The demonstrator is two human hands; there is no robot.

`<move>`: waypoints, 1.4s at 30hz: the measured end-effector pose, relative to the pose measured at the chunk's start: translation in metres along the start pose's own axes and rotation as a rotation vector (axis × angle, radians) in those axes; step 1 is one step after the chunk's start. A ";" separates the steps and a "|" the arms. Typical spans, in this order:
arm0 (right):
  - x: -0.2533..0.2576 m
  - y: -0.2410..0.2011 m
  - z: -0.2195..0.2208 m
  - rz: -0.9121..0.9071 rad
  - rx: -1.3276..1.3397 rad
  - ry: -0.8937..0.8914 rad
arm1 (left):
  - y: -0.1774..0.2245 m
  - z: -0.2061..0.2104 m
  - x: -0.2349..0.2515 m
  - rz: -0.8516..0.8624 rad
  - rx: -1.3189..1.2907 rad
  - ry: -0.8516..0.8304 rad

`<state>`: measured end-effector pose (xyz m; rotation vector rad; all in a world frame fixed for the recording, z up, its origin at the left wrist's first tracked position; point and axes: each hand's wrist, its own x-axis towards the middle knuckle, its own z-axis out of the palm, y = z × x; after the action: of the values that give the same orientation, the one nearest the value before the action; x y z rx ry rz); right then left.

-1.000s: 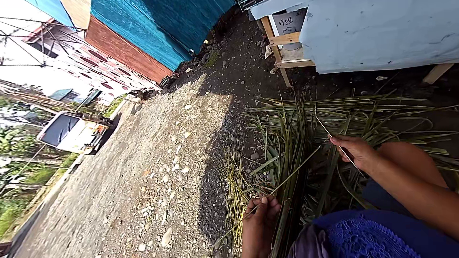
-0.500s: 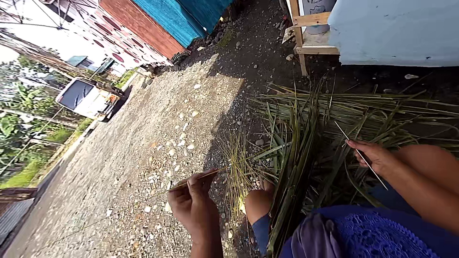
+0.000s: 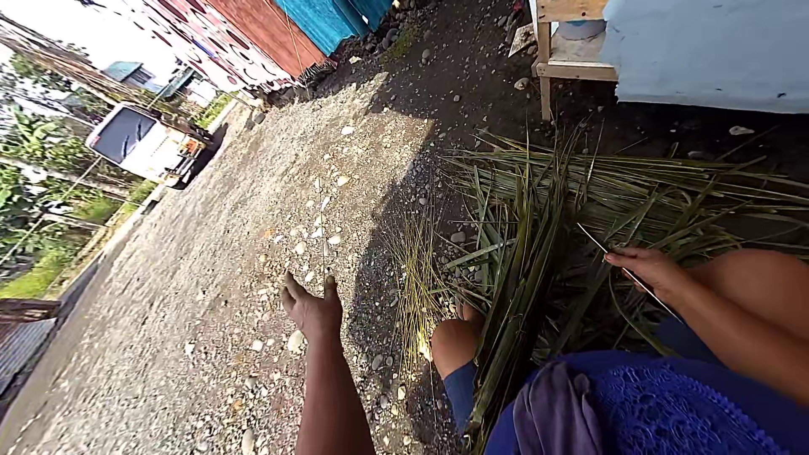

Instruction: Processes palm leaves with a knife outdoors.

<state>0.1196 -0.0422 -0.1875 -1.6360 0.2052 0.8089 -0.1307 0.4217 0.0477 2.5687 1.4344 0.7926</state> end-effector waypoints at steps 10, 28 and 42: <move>0.011 0.000 0.002 -0.025 -0.115 -0.009 | 0.080 0.165 -0.141 0.401 0.264 -1.172; 0.023 0.003 0.002 -0.166 -0.291 -0.062 | 0.113 0.146 -0.164 0.207 0.461 -1.177; 0.000 -0.009 0.004 -0.162 -0.166 -0.148 | 0.117 -0.023 -0.140 0.147 -0.200 -0.646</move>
<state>0.1231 -0.0362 -0.1805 -1.7145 -0.1008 0.8364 -0.1110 0.2387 0.0505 2.4509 0.9256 0.0744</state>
